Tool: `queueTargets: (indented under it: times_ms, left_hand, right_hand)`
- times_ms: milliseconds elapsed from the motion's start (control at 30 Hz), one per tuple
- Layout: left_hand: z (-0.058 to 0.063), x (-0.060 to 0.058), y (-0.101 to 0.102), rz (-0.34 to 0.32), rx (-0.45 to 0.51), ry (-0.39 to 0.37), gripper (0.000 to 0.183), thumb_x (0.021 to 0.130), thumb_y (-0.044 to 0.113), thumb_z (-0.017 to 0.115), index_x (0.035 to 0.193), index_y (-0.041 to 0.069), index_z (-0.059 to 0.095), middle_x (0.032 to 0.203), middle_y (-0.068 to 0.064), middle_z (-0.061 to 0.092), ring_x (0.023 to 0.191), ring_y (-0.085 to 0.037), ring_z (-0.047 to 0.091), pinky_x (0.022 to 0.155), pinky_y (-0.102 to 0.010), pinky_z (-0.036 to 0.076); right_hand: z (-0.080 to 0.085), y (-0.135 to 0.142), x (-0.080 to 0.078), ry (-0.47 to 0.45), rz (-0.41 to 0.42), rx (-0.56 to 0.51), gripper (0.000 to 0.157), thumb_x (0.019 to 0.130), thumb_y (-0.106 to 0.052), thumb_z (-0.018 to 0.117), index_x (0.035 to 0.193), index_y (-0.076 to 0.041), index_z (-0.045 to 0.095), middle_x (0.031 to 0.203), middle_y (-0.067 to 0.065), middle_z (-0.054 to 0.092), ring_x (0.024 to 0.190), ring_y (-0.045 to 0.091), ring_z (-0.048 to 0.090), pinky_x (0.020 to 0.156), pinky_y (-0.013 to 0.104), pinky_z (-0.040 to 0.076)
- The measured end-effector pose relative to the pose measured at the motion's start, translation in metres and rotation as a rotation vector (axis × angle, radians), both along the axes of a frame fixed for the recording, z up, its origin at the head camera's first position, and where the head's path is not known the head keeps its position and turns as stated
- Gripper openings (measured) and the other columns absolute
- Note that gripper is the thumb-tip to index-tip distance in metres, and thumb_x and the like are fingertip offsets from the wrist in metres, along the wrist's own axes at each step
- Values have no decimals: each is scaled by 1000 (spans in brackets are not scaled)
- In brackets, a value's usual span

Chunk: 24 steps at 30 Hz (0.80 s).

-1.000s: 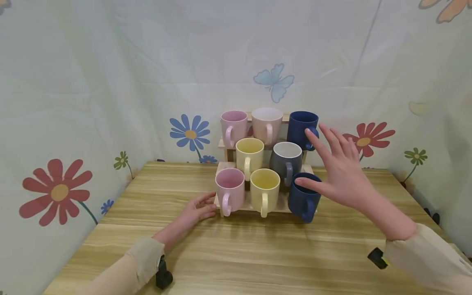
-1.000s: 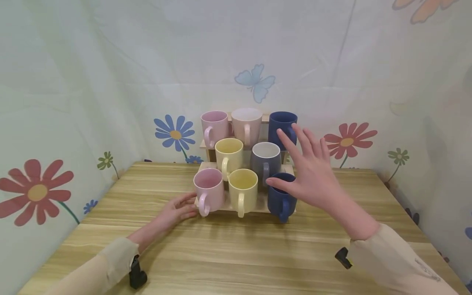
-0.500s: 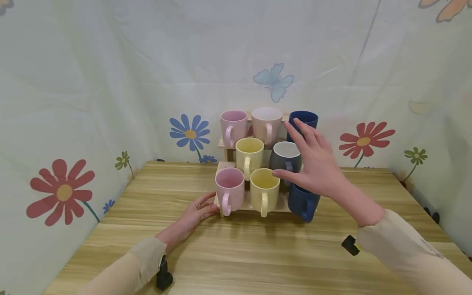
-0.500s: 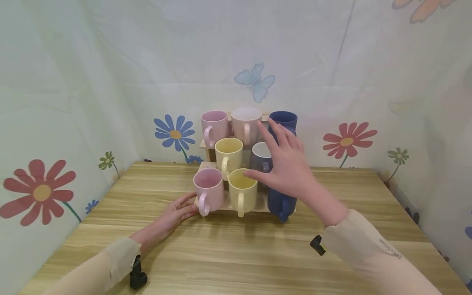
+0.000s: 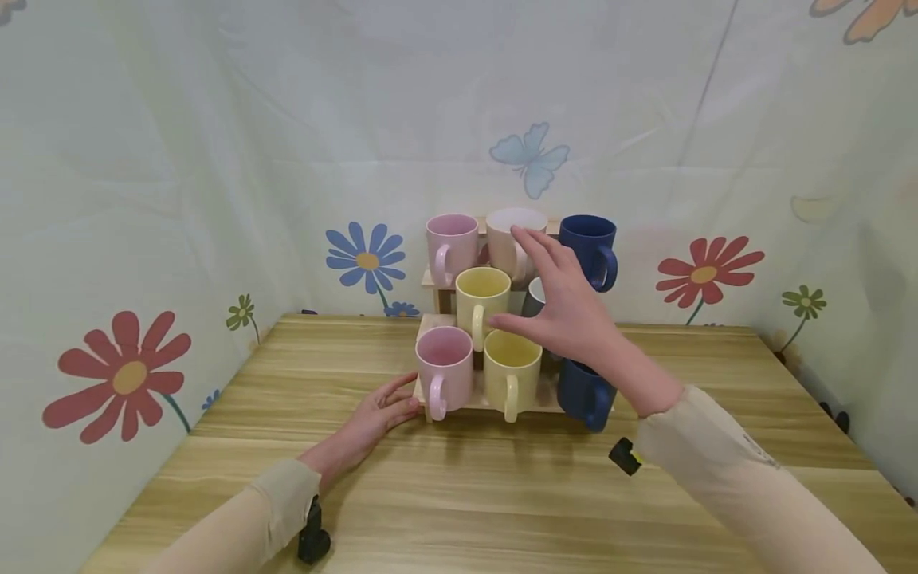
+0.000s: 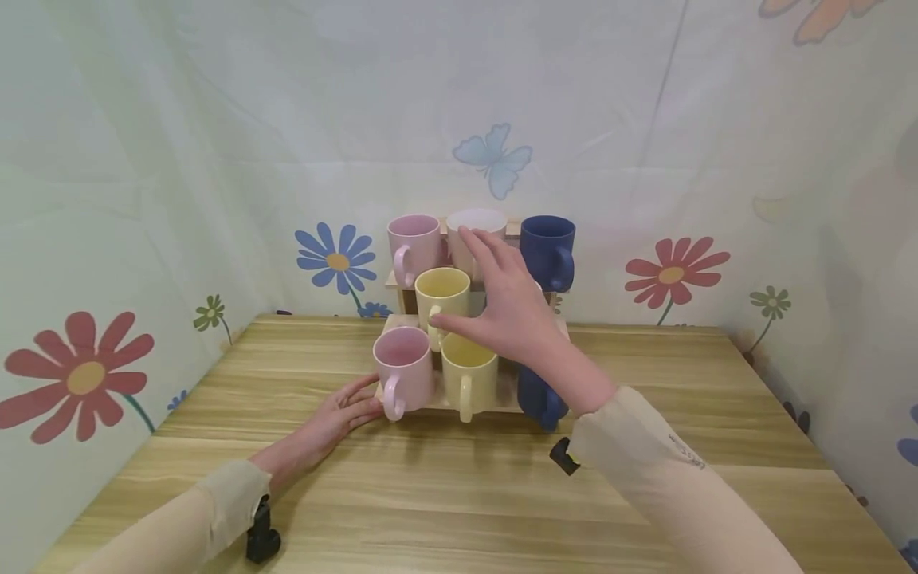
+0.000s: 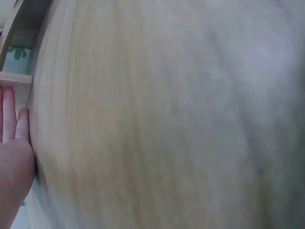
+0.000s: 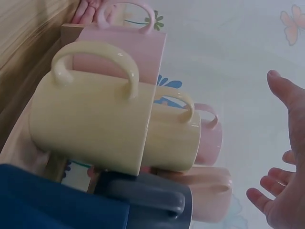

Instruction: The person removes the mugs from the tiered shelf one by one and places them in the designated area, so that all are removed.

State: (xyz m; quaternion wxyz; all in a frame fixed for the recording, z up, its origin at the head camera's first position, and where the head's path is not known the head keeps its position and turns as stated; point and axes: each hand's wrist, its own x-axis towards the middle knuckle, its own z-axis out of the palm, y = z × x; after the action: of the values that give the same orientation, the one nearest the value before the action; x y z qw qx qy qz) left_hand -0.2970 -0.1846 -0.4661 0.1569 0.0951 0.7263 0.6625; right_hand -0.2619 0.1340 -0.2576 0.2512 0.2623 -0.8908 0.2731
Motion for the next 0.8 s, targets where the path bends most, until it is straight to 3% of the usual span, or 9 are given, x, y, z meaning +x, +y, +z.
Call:
queueTargets:
  times_ms: [300,567,800]
  left_hand:
    - [-2,-3,-1,-15,28,-12,67,97,28,64,154,20,31,141,-16,55,116,-15,64,107,-28,51]
    - [-2,-3,-1,-31,35,-7,68,97,27,64,155,19,30,140,-17,55,115,-13,64,108,-30,50]
    - [-2,-3,-1,-20,47,-7,68,96,25,65,154,18,31,138,-15,57,114,-13,65,107,-31,51]
  right_hand:
    - [2,-22,-21,-33,18,-78,104,75,-51,83,157,-23,26,158,6,34,145,27,35,113,53,43]
    - [-1,-42,-39,-94,90,-183,98,77,-42,84,155,-18,31,150,9,45,127,25,55,105,45,53]
    - [-3,-62,-58,-125,91,-200,88,78,-41,84,150,-20,37,140,10,52,118,27,59,98,43,57]
